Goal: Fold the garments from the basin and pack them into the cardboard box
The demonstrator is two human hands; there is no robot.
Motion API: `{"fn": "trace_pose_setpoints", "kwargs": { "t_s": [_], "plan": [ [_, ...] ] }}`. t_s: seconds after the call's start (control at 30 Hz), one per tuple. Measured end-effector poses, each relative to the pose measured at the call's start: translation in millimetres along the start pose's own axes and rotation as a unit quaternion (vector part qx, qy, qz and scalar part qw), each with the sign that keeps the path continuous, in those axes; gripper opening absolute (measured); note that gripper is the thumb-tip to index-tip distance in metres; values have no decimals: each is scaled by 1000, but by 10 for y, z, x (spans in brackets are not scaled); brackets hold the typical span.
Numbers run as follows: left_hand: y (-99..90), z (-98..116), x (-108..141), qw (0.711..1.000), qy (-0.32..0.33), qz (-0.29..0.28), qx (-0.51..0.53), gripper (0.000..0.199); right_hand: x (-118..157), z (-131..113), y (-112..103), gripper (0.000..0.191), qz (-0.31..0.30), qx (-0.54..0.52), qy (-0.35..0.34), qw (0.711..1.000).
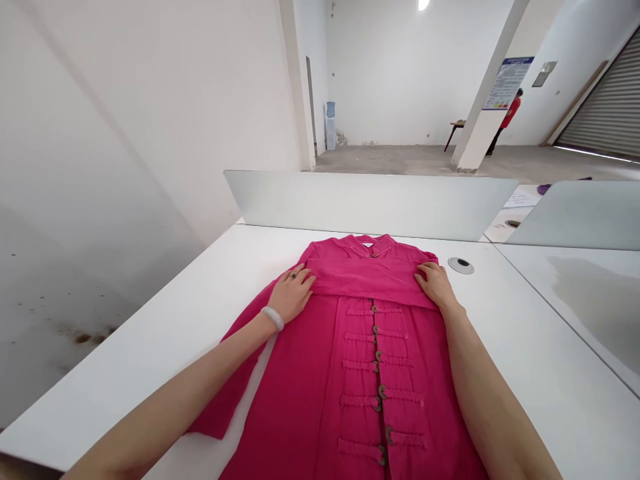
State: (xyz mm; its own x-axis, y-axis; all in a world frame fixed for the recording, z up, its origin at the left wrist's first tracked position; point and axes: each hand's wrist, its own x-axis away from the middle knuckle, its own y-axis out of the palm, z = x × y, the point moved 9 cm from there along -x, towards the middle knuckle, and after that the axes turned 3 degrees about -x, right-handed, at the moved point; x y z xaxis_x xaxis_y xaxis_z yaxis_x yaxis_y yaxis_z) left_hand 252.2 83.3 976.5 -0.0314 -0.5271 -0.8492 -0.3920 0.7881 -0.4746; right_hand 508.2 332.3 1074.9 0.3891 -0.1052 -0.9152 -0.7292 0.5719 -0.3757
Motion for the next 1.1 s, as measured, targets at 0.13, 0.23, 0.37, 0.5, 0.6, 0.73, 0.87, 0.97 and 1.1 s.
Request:
{"fn": "trace_pose_setpoints", "kwargs": {
  "t_s": [0.13,0.23,0.37,0.5,0.6,0.73,0.87,0.97,1.1],
  "plan": [
    [-261,-334,581,992,-116,-8,-52,41,5,14,6,30,-3,1,10,1000],
    [-293,-421,980,978,-191,-68,-44,48,-1,20,5,29,-5,4,13,1000],
    [-228,-313,1391,957,-233,-171,-31,32,-16,10,13,30,-12,10,6,1000],
    [-247,-354,1571,946,-239,-221,-6,22,-20,13,9,30,-10,11,8,1000],
    [-347,-733,1592,920,-306,-202,136,18,-19,13,11,31,-8,11,7,1000],
    [-439,-1312,1489,760,-375,-161,506,21,-19,8,10,30,-6,8,9,1000],
    [-493,-1737,1359,618,-407,-117,662,21,-18,-14,-27,27,-3,0,15,1000],
    [-350,-1853,1427,589,-436,-127,669,25,-15,-61,-89,26,-3,-13,20,1000],
    [-74,-1893,1755,590,-462,-165,641,25,-36,-234,-263,27,17,-24,35,999]
  ]
}}
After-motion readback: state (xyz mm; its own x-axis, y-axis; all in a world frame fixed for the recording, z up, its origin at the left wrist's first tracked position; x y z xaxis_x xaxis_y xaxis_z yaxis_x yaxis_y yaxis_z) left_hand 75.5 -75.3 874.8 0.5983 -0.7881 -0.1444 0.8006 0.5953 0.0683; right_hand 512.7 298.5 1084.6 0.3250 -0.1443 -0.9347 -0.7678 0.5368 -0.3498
